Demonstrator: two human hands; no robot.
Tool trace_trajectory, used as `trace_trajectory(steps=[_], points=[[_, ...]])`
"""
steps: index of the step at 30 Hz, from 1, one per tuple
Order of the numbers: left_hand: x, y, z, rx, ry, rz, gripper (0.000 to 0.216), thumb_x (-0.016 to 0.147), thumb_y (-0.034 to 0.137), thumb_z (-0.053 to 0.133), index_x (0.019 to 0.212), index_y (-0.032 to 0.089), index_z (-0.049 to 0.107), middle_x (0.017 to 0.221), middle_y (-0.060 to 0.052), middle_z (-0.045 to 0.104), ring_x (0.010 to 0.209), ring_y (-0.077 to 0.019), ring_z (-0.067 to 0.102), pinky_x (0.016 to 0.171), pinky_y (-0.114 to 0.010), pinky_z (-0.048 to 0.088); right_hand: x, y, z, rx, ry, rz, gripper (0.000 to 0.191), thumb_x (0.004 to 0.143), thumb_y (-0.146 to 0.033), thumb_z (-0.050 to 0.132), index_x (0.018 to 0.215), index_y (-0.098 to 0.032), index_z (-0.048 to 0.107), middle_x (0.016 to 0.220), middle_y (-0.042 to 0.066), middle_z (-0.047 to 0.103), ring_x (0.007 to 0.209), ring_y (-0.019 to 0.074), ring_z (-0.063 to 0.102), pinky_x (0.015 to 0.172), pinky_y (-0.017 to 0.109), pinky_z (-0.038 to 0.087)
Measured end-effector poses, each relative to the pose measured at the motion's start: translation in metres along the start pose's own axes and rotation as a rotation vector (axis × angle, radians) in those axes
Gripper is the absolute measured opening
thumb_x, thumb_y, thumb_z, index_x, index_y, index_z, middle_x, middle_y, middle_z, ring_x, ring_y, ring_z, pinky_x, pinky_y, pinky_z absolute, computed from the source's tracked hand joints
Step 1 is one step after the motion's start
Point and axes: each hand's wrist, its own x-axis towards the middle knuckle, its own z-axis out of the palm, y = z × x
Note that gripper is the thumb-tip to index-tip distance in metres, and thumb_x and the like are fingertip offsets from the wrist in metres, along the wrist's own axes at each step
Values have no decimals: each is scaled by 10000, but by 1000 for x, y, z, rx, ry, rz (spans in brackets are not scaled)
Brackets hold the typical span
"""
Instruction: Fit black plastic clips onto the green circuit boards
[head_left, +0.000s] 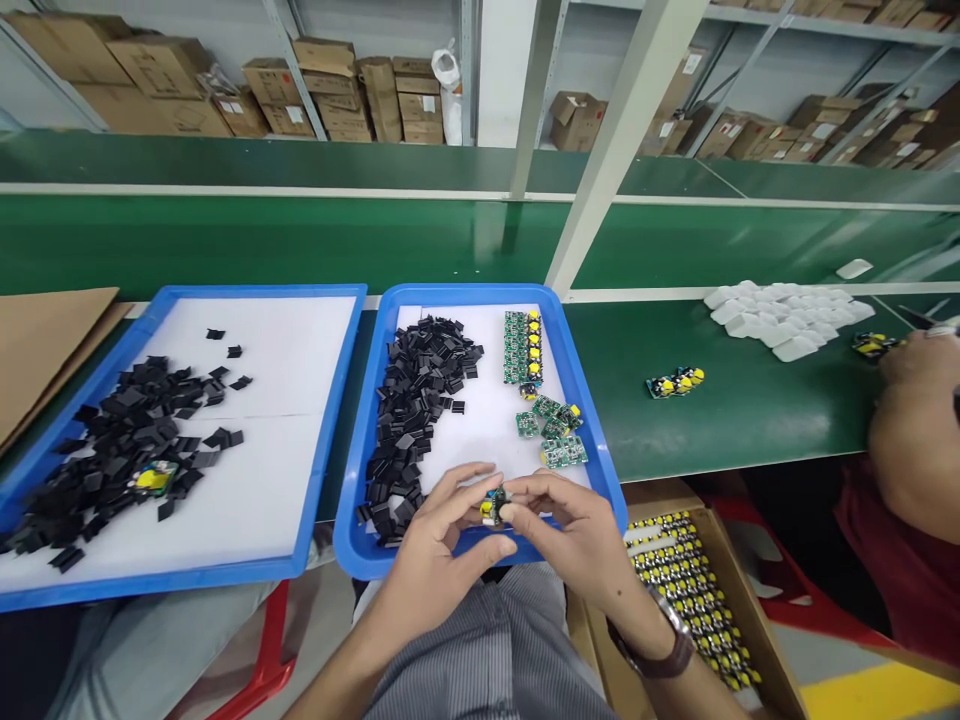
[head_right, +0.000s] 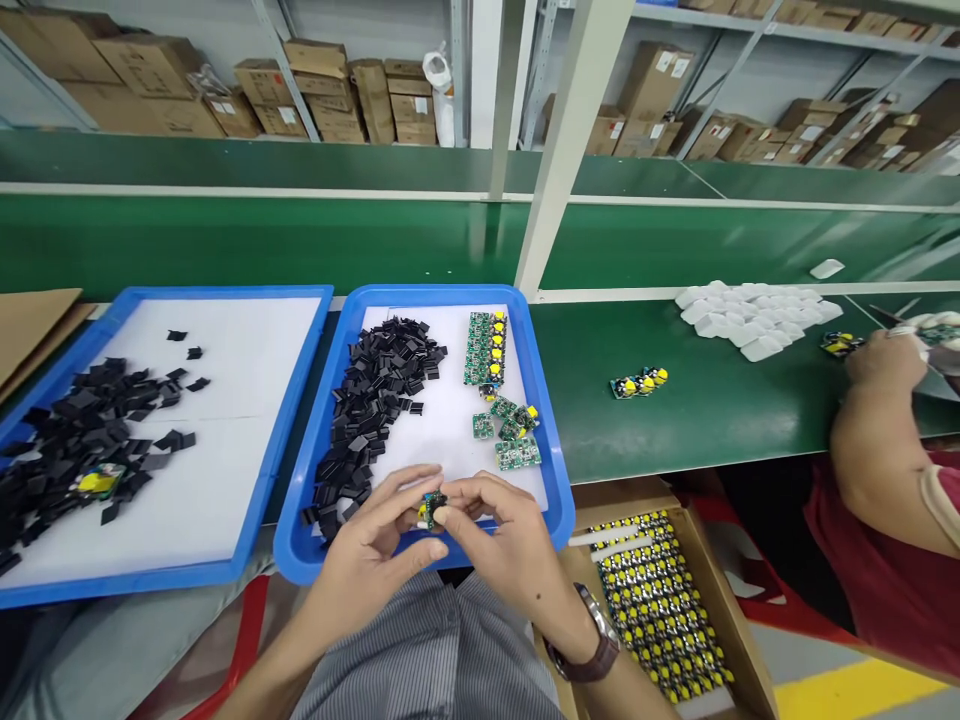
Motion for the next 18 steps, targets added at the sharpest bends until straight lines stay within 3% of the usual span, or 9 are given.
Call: trace_trajectory(steps=[2,5,9,12,18], points=[[-3,-2,3,96,58,17,470,936,178,735,1376,330,668,1346,-68,685,1186,-217,701,938,-320,621,-3,1,2,39,57,2,127,946,-208,744,1051,-263,791,914,19,754,825,163,717,737,277,590],[-7,-3,8,204,184,67,418,945,145,702,1330,298,647,1169,-36,746,1002,-179,744,902,-320,628,-12,2,3,31,35,-56,224,966,-201,726,1162,-292,787,1050,45,743,932,184,721,817,308,609],[-7,-1,14,319,257,271,395,930,77,663,1284,252,649,1226,-60,728,1155,-210,706,1012,-353,597,-25,2,5,-65,35,-137,415,951,-167,736,1342,-306,712,1134,64,710,987,205,710,877,348,618],[-6,-1,17,363,285,353,446,928,37,643,1330,231,634,1288,-80,713,1211,-212,690,1068,-352,577,-28,3,9,-133,69,-192,424,951,-133,719,1342,-298,706,1142,69,712,1018,215,706,882,354,619],[-7,-8,17,372,270,386,451,925,37,663,1340,211,637,1167,-74,737,1083,-193,721,986,-323,610,-23,2,11,-118,57,-182,307,960,-114,688,1214,-275,748,1080,68,731,985,213,714,846,346,616]])
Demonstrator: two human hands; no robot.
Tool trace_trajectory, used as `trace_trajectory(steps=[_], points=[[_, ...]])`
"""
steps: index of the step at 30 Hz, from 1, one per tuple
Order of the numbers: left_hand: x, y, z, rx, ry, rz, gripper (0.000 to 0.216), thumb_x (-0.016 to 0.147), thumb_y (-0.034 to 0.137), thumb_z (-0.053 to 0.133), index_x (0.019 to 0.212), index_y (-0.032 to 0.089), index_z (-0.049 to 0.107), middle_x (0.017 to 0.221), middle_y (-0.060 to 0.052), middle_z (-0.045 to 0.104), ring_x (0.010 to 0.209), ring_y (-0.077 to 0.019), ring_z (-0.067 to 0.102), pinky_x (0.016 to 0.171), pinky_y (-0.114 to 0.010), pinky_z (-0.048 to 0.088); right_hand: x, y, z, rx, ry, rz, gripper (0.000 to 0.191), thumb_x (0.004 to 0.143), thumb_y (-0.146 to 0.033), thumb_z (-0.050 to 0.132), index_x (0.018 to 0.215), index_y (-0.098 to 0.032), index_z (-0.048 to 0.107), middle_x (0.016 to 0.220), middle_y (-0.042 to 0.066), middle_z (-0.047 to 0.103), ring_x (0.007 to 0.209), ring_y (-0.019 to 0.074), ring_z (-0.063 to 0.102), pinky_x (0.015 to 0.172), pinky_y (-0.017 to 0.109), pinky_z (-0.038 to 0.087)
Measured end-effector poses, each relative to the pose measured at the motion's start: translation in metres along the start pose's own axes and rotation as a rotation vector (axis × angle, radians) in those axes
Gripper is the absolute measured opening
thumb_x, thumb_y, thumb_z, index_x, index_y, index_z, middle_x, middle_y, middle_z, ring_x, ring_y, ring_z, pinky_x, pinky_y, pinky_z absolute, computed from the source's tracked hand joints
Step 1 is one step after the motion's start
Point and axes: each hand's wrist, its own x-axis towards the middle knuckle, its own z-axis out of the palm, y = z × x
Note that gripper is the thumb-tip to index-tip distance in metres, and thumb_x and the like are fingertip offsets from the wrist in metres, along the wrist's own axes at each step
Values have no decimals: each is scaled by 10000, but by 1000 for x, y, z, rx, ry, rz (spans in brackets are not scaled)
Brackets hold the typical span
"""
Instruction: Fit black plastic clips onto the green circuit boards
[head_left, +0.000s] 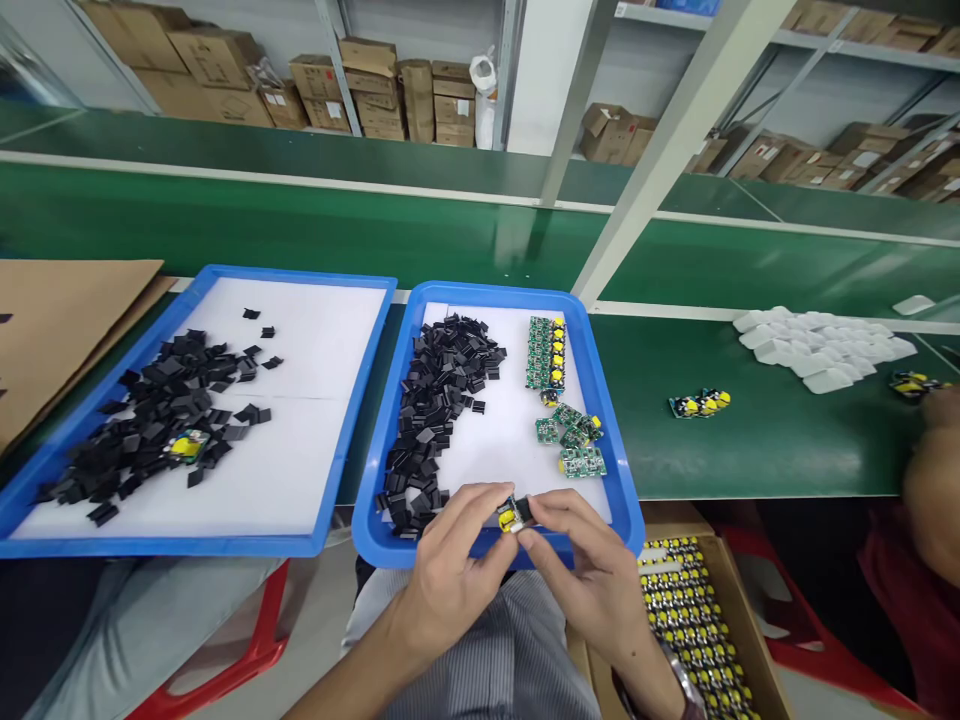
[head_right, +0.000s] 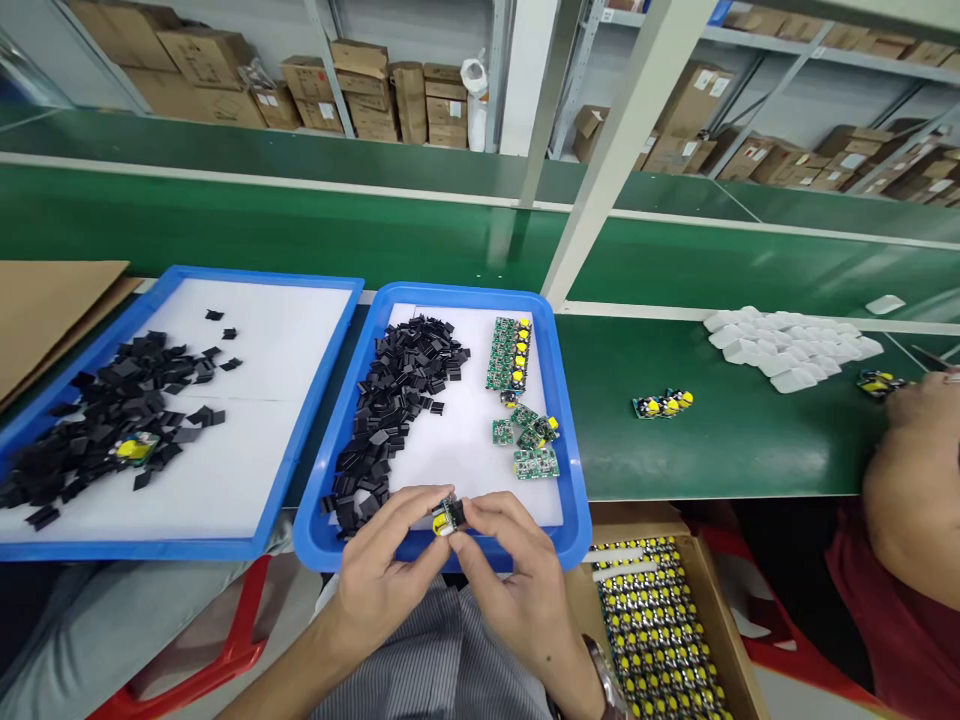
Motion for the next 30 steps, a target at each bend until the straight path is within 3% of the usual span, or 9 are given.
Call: trace_trajectory(steps=[6,9,13,17,19,22,24,27,30], points=[[-1,-2,0,9,15,19,447,936,43,658,1350,209,623,1149,-78,738,1065,-193,723,966,-330,615,6,-3,-2,-10,-76,-6,319,994,-119,627,1217,-299,768,1079,63,744,986,206,716,860,338,610],[-1,-2,0,13,-2,7,431,945,78,676,1348,222,621,1132,-81,739,1054,-206,728,938,-340,627,5,-5,0,-11,-100,10,272,967,-164,690,1202,-280,763,1072,72,745,979,224,719,857,357,613],[1,-1,3,6,-64,24,398,985,149,650,1371,235,607,1159,-91,740,1099,-230,732,961,-363,631,6,-1,-4,-56,6,20,169,905,-222,777,1067,-249,739,982,60,733,904,227,715,803,360,606],[9,-2,3,165,-193,10,591,1000,248,658,1551,238,444,1467,-140,622,1319,-291,647,1114,-454,566,19,30,-56,-342,260,38,130,993,-324,646,1023,-224,723,1061,101,743,989,251,710,891,408,584],[14,-5,2,244,-267,62,506,1010,277,639,1496,227,509,1455,-140,629,1317,-311,645,1102,-485,574,30,55,-96,-623,350,103,278,1052,-376,507,929,-212,695,1055,111,731,983,250,699,891,415,577],[23,-11,5,322,-366,167,318,1011,244,610,1325,201,640,1306,-127,712,1210,-320,696,1021,-500,620,46,93,-149,-801,394,122,402,1041,-454,472,805,-194,669,996,149,709,1020,309,667,962,521,530],[29,-14,12,377,-417,210,318,990,233,635,1303,179,657,1308,-142,713,1205,-343,695,1009,-520,623,54,113,-168,-898,407,126,420,1010,-533,513,995,-160,707,1161,208,681,1165,372,608,1036,618,459],[39,-13,27,468,-484,238,368,955,191,668,1321,158,653,1388,-169,679,1272,-380,651,1025,-545,606,67,136,-182,-1011,393,125,683,936,-660,592,1376,-138,603,1506,278,488,1404,455,427,1112,709,343],[48,-8,44,524,-561,232,422,913,95,669,1331,154,653,1459,-173,639,1323,-394,610,1023,-538,599,84,150,-198,-1054,327,119,749,910,-727,581,1433,-192,595,1588,233,444,1471,457,366,1160,697,308]])
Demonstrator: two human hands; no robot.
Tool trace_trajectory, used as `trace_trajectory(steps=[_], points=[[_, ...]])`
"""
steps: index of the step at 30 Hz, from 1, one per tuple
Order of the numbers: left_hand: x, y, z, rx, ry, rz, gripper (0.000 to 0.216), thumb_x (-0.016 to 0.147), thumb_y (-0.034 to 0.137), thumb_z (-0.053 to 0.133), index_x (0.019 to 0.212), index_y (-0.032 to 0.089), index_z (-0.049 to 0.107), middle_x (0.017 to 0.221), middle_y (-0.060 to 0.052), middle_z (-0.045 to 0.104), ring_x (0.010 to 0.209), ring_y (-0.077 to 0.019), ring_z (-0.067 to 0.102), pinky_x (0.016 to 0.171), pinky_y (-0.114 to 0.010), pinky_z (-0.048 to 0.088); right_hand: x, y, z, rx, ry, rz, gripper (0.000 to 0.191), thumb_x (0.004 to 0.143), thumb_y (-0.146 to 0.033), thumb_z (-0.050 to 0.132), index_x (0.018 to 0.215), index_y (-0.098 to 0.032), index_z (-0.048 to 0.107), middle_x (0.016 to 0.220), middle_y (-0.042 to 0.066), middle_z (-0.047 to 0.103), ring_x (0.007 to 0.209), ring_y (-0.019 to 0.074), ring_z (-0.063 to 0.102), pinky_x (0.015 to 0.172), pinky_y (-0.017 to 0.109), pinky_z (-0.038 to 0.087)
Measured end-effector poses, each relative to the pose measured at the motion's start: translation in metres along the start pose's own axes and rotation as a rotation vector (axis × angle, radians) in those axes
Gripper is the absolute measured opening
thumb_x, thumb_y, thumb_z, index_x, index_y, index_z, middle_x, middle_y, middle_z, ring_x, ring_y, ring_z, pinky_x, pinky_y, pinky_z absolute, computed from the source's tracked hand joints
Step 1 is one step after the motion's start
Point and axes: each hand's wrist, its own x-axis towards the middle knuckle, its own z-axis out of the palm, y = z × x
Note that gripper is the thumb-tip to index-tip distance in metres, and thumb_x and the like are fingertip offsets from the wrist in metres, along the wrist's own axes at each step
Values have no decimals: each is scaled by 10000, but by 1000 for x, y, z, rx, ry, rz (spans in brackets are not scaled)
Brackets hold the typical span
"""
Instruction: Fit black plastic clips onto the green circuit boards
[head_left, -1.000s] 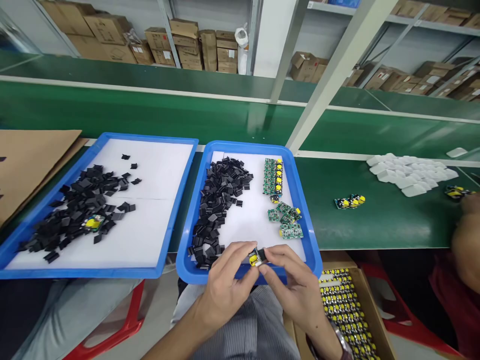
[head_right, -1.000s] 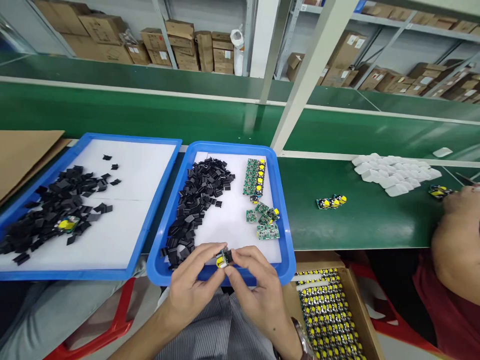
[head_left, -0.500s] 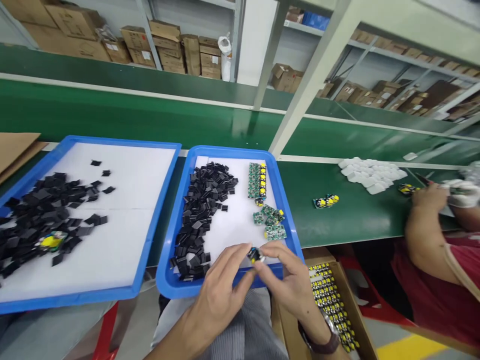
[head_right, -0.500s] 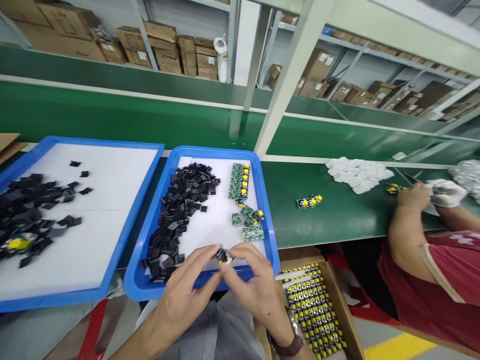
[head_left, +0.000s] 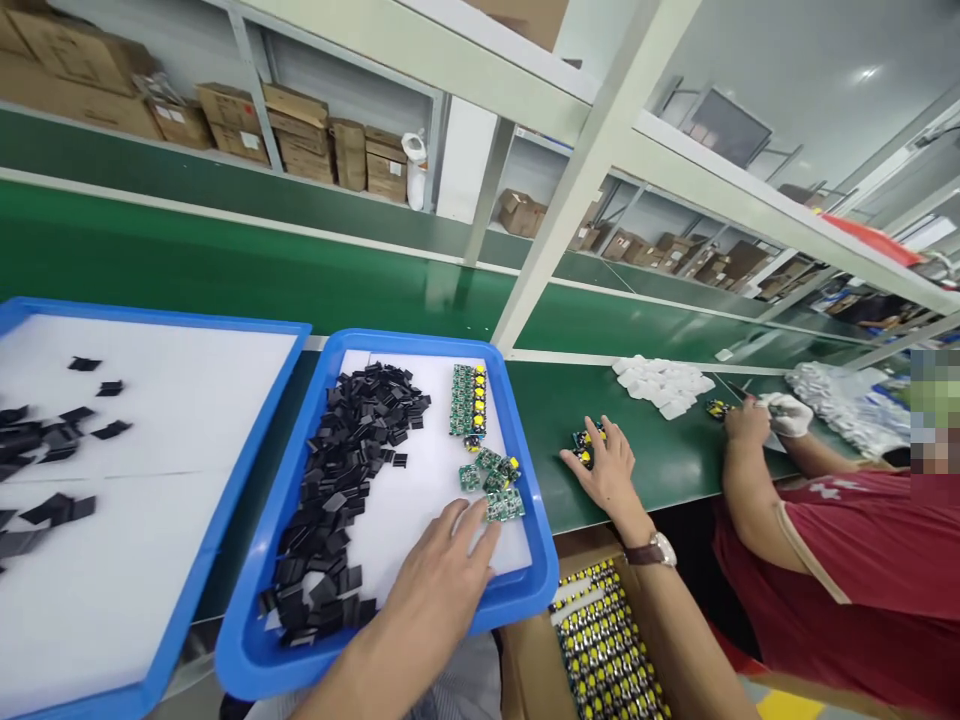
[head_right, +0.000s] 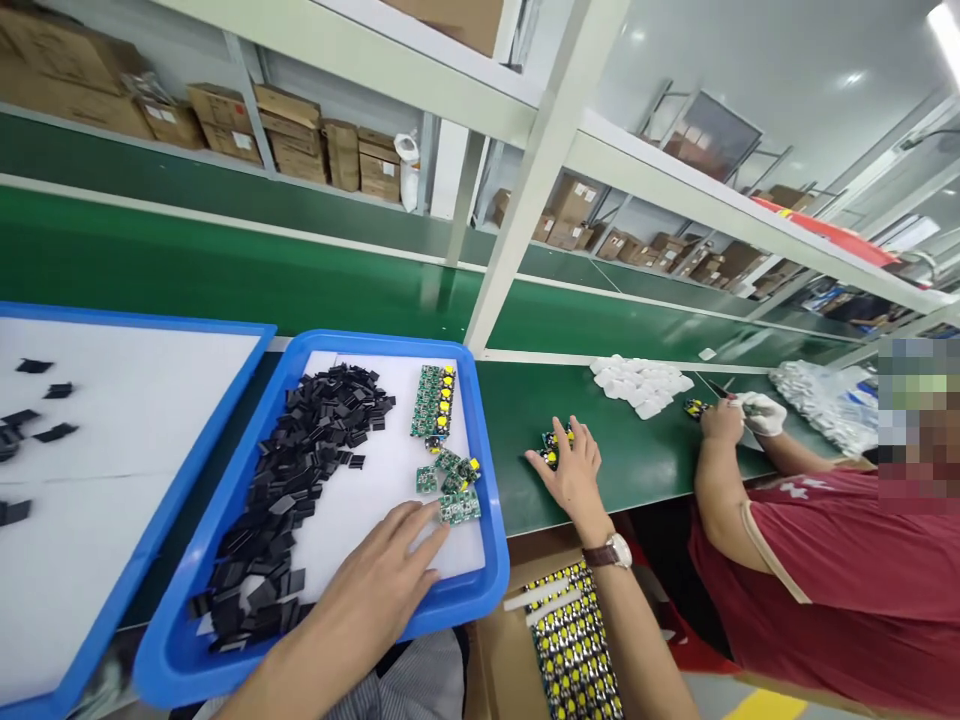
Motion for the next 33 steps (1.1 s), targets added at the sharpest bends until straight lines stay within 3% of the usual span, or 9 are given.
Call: trace_trajectory(steps=[4,7,11,13,16,19,26,30,33], points=[[17,11,6,-15,-102,-1,550,870,78,696,1409,154,619,1521,-192,588,1326,-443,586,976,-567,598,33,19,1,8,-14,-25,676,947,-734,492,1321,-205,684,1437,219,599,1389,446,476,1118,699,375],[23,18,6,-16,-110,-12,477,892,46,635,1358,138,659,1514,-199,590,1254,-426,622,937,-567,595,47,7,-3,53,32,-87,659,966,-693,495,1318,-168,682,1441,257,590,1399,472,460,1113,756,349],[27,24,-2,6,-107,-42,268,902,7,558,1018,134,762,1306,-188,689,1044,-340,672,806,-454,615,39,-67,-12,227,-50,-342,432,1016,-527,560,1303,-238,703,1341,159,695,1294,326,614,1117,555,500],[23,26,-8,18,-110,-50,220,907,22,569,909,151,747,1140,-159,716,958,-316,668,734,-415,605,27,-118,-15,406,-242,-560,319,1036,-390,602,1302,-246,703,1322,136,710,1266,307,642,1099,549,526],[4,22,-17,51,-103,-57,186,920,39,593,905,172,722,1046,-112,719,931,-305,662,721,-400,594,15,-187,-13,429,-422,-771,265,1037,-298,625,1279,-224,706,1284,118,729,1216,286,668,1075,504,553],[-23,12,-25,65,-97,-90,230,904,14,603,990,194,718,1167,-99,720,1000,-308,658,774,-412,603,15,-230,0,318,-539,-891,220,1023,-247,643,1215,-175,723,1211,129,737,1124,283,691,1017,467,576],[-62,-10,-42,-128,-9,-101,374,906,-2,560,1101,261,739,1405,-41,682,1114,-280,670,868,-404,641,25,-259,31,293,-553,-845,151,974,-94,600,914,-153,725,966,120,719,928,262,681,879,405,573],[-64,-19,-50,-242,304,-274,386,1010,163,567,1381,254,616,1412,-107,655,1221,-288,665,1001,-431,602,10,-256,7,370,-565,-784,188,968,-63,547,903,-187,674,901,55,720,831,196,677,797,324,565],[-60,-27,-54,-386,470,-407,324,1016,252,610,1339,232,630,1249,-101,709,969,-226,739,865,-352,622,-12,-249,-24,602,-619,-703,147,978,-109,558,955,-217,656,914,10,726,811,156,686,770,281,558]])
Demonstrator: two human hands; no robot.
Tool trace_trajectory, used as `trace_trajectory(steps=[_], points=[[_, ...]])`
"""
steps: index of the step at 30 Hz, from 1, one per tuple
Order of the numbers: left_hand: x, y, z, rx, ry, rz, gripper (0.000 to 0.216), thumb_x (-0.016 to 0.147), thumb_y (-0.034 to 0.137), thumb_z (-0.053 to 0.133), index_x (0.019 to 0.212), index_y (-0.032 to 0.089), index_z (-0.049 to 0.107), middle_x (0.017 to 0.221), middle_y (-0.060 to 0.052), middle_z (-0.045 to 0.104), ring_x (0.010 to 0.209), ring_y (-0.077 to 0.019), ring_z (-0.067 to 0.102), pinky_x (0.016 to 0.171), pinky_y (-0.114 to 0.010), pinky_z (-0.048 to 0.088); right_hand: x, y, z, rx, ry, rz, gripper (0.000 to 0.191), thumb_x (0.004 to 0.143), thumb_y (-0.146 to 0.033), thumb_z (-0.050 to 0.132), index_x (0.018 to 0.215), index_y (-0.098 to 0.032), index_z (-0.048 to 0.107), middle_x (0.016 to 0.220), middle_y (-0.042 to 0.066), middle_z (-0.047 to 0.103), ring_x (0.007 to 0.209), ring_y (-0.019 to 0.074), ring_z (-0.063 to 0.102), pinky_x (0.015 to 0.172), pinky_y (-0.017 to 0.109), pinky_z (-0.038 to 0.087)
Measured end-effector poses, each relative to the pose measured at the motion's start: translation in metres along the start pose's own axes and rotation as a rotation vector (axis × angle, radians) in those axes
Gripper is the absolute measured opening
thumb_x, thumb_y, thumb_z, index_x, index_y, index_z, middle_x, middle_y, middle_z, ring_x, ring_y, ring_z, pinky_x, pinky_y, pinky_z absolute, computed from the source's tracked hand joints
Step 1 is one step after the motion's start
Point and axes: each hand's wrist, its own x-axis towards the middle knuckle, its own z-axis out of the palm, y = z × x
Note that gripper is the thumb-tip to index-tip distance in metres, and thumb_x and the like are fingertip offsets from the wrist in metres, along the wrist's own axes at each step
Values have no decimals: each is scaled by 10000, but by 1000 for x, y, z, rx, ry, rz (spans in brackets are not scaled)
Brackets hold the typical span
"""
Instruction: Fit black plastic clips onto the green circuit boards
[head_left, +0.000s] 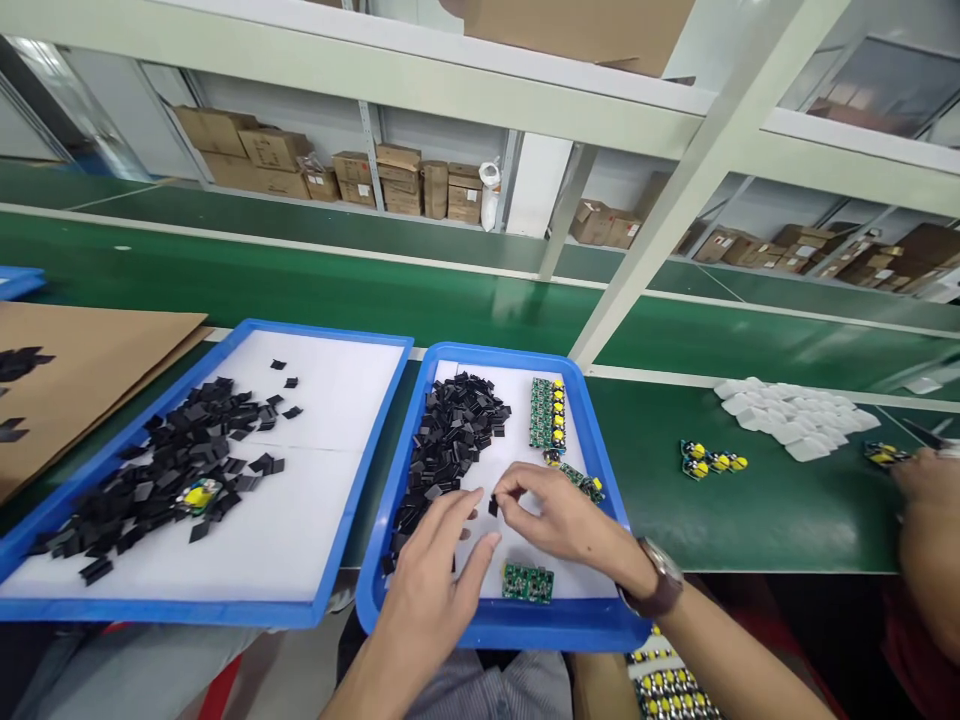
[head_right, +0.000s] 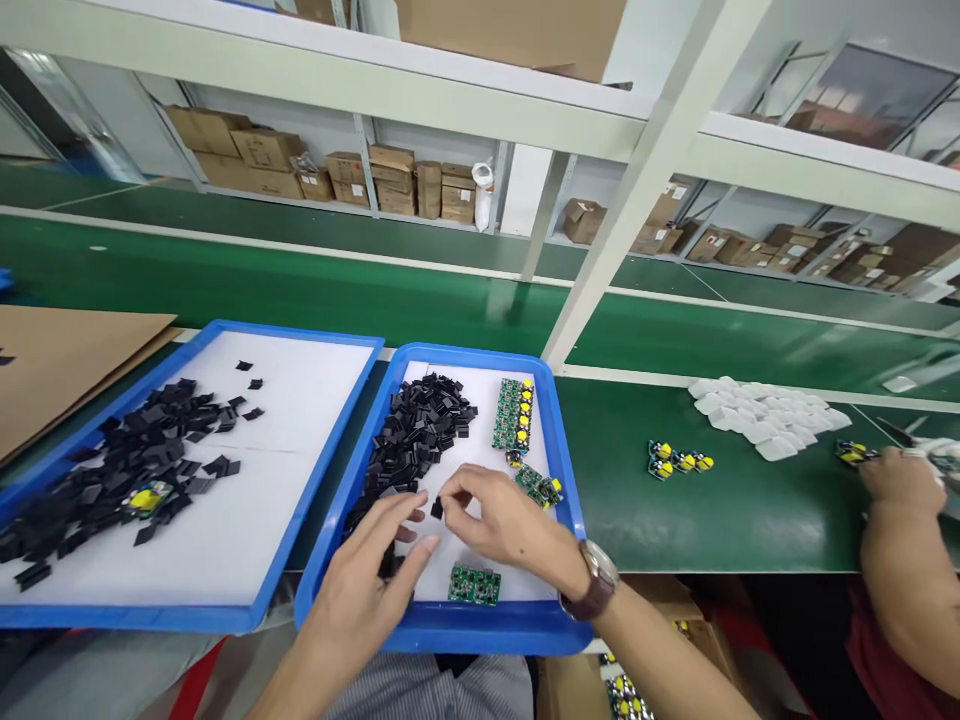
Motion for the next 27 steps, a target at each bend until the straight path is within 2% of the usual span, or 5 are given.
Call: trace_trajectory(steps=[4,9,14,21,27], points=[[7,3,1,-226,-81,-57,145,1035,230,573,1025,231,718,937,-23,741,826,-171,714,762,-274,574,-31,-23,-3,281,119,88,109,962,-150,594,919,-215,670,872,15,715,797,169,670,759,303,539],[6,13,3,-404,-114,-150,148,1011,237,616,918,219,730,836,-6,738,736,-153,710,686,-246,564,-50,-27,5,581,130,281,148,1005,-259,626,911,-202,725,837,22,725,767,164,673,722,296,561],[4,21,5,-561,-120,-241,132,986,247,660,912,213,764,815,-4,769,714,-154,732,677,-242,597,-62,-29,21,646,413,119,228,902,-224,802,1127,-250,779,990,55,736,920,199,705,840,358,596],[-1,17,16,-124,-399,-26,344,980,192,679,1317,266,680,1254,-52,733,1204,-250,661,1054,-416,559,-92,-26,9,703,757,267,175,950,-142,728,1024,-274,815,985,40,817,868,181,780,829,321,653],[-1,6,26,21,-438,-22,356,1023,192,604,1368,278,616,1224,-46,718,1169,-244,673,1024,-423,570,-126,-18,21,665,823,457,177,940,-191,756,1066,-300,817,762,-11,773,681,146,756,708,261,639]])
